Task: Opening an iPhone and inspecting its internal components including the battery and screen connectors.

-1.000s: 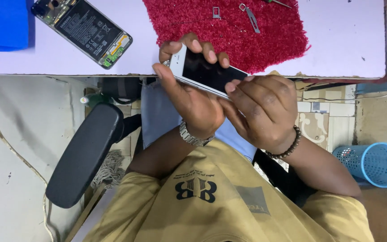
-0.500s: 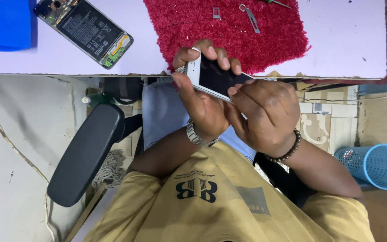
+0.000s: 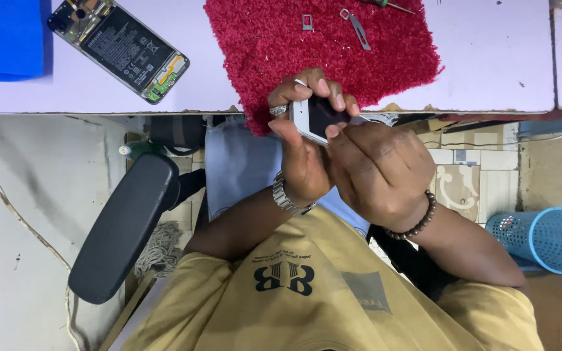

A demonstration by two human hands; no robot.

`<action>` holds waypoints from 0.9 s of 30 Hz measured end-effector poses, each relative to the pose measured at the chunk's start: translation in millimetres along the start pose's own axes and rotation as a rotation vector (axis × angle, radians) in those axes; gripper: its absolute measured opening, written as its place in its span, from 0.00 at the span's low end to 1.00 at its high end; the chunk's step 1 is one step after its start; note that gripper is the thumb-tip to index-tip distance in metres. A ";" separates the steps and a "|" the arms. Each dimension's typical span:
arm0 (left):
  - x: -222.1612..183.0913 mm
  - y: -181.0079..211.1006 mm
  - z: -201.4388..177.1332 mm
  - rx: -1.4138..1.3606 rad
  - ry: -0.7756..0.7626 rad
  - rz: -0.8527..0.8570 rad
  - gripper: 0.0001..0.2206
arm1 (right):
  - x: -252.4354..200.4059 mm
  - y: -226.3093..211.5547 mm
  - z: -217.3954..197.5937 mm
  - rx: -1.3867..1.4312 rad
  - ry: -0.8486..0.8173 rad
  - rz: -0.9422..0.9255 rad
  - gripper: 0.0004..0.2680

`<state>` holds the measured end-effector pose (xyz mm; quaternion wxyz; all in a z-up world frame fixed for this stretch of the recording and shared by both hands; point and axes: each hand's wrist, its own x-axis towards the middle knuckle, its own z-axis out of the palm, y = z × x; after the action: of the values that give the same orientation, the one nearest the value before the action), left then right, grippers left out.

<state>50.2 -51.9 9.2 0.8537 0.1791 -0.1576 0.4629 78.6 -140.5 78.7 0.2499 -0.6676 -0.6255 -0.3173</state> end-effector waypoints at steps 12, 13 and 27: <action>1.9 2.6 -8.1 -0.034 -0.085 -0.059 0.21 | -0.5 -5.3 -4.9 -0.002 -0.046 -0.045 0.07; 0.4 2.3 -8.0 -0.033 -0.085 -0.058 0.21 | -2.6 -4.3 -4.8 -0.002 -0.046 -0.046 0.07; 11.0 3.9 -8.0 0.530 -0.169 0.376 0.17 | -15.5 0.0 -21.9 0.124 -0.088 -0.029 0.07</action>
<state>53.5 -38.3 7.4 0.6611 0.4002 -0.1321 0.6207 76.0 -167.0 82.0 0.2583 -0.6551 -0.6638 -0.2518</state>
